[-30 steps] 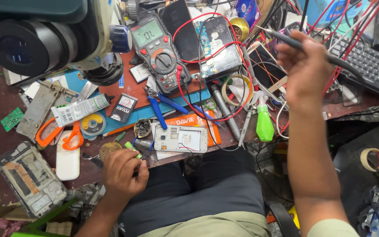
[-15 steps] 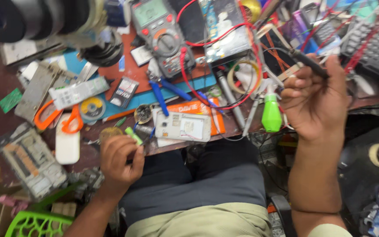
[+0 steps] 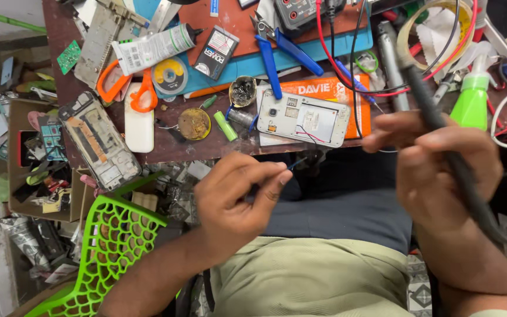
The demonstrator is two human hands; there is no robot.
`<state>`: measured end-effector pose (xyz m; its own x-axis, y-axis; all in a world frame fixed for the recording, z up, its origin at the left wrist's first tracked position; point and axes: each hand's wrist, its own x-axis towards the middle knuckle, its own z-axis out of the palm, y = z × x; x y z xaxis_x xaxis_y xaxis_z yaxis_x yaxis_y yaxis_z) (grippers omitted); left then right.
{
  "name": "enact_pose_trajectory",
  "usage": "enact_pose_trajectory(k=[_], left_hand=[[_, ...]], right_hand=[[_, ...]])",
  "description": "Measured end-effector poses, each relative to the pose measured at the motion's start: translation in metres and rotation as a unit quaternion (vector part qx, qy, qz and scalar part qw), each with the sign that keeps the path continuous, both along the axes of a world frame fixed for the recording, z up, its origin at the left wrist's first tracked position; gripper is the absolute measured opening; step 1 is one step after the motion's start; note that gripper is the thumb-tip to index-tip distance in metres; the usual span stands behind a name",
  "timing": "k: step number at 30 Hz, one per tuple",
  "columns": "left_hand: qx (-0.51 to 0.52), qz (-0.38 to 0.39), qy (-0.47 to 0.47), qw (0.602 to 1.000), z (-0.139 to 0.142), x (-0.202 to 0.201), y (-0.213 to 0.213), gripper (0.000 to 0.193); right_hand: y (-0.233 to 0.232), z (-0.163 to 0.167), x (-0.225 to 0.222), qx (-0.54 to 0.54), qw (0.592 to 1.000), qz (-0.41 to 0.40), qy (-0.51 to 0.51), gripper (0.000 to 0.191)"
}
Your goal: The person strips the insulation from thin wires using pliers, then uses a soldering iron to tin the wire ends. The person repeatedly applies solder to the exposed wire tips and places the soldered wires on the workbench.
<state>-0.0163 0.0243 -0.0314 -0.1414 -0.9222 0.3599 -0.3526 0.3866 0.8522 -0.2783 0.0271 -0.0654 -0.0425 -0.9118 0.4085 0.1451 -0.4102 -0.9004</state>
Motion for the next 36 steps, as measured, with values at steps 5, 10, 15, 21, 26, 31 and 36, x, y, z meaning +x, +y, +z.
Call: enact_pose_trajectory(k=[5,10,15,21,26,31,36], left_hand=[[-0.079,-0.036,-0.04,0.995,0.002,-0.002,0.003,0.023],[-0.104,-0.057,-0.046,0.992,-0.004,-0.005,0.004,0.024],[-0.098,-0.061,-0.033,0.993,-0.007,-0.007,0.004,0.024],[-0.084,-0.091,-0.013,0.992,-0.014,-0.005,0.0,0.022],[-0.059,-0.056,0.02,0.996,-0.022,0.003,0.001,0.016],[0.019,-0.038,0.077,0.996,-0.03,0.008,-0.002,0.014],[0.029,-0.052,0.097,0.993,-0.034,0.01,-0.001,0.012]], right_hand=[[-0.005,0.003,0.014,0.008,0.996,0.091,0.013,0.042],[-0.006,-0.004,0.027,-0.011,0.993,0.111,0.029,0.047],[-0.002,-0.008,0.027,-0.012,0.991,0.117,0.067,0.049],[-0.002,-0.013,0.031,-0.012,0.987,0.118,0.107,0.047],[-0.027,-0.011,0.041,-0.123,0.962,-0.031,0.241,0.019],[-0.053,-0.003,0.047,-0.228,0.899,-0.056,0.369,0.021],[-0.071,0.001,0.071,-0.19,0.875,-0.08,0.438,0.017]])
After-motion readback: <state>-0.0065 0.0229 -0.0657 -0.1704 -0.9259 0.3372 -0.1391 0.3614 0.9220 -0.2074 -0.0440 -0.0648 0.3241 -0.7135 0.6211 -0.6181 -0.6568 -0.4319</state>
